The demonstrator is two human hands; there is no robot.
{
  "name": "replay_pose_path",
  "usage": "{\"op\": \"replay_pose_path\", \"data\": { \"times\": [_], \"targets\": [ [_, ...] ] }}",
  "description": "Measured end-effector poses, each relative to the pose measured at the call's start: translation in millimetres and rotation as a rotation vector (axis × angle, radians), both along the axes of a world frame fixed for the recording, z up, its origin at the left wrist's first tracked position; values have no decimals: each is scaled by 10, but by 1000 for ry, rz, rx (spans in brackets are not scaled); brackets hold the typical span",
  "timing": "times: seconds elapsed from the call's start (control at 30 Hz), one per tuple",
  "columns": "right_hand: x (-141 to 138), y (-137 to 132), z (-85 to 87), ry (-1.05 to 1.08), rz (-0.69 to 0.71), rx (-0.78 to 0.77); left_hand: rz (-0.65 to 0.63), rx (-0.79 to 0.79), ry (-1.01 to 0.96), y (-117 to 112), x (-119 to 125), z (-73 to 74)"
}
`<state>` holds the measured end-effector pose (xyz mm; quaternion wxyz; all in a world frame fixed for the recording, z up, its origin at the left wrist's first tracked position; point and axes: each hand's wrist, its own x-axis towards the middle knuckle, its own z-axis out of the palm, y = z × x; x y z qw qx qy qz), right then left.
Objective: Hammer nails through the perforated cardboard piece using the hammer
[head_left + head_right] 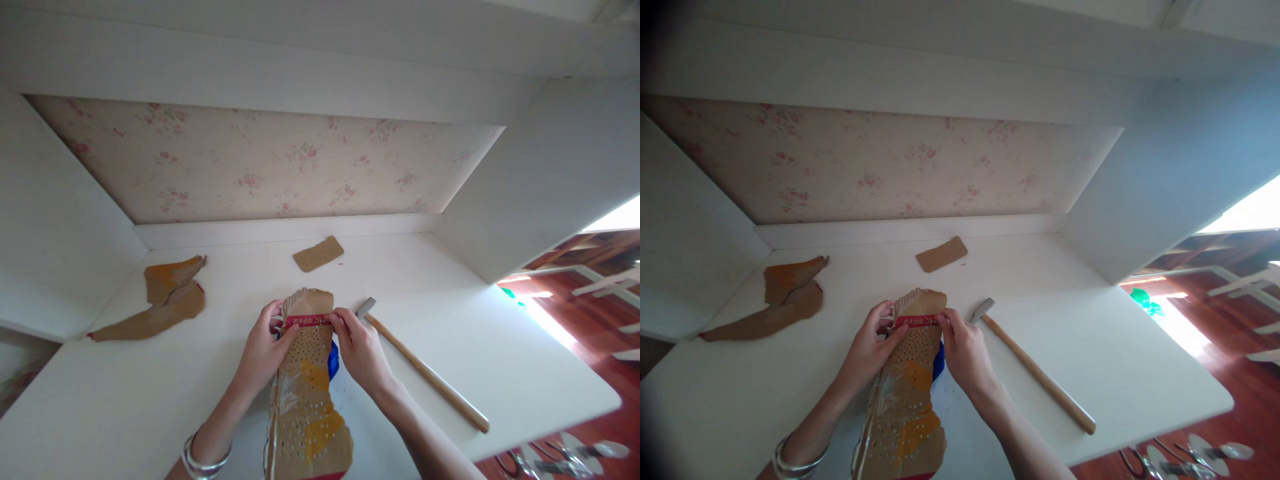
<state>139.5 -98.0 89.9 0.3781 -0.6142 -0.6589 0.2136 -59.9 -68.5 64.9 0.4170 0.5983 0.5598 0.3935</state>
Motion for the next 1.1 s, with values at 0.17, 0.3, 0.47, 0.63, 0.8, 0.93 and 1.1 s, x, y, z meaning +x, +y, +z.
{"op": "replay_pose_path", "data": {
  "times": [0.17,0.3,0.47,0.63,0.8,0.93,1.1],
  "targets": [
    [-1,30,24,-2,-6,-21,-41,19,29,-7,-1,0],
    [-9,48,22,5,-19,-33,-55,53,88,-3,-16,20],
    [-21,54,-20,41,-32,-32,-58,82,153,-2,-24,15],
    [-21,57,-44,53,-19,-16,-43,219,291,-6,-26,7],
    [-22,64,-55,30,-3,-4,18,490,479,-30,4,123],
    [-25,70,-71,11,9,9,-127,511,541,-30,60,267],
    [-24,77,-94,-31,29,35,-195,500,534,-17,94,333]
  ]
}}
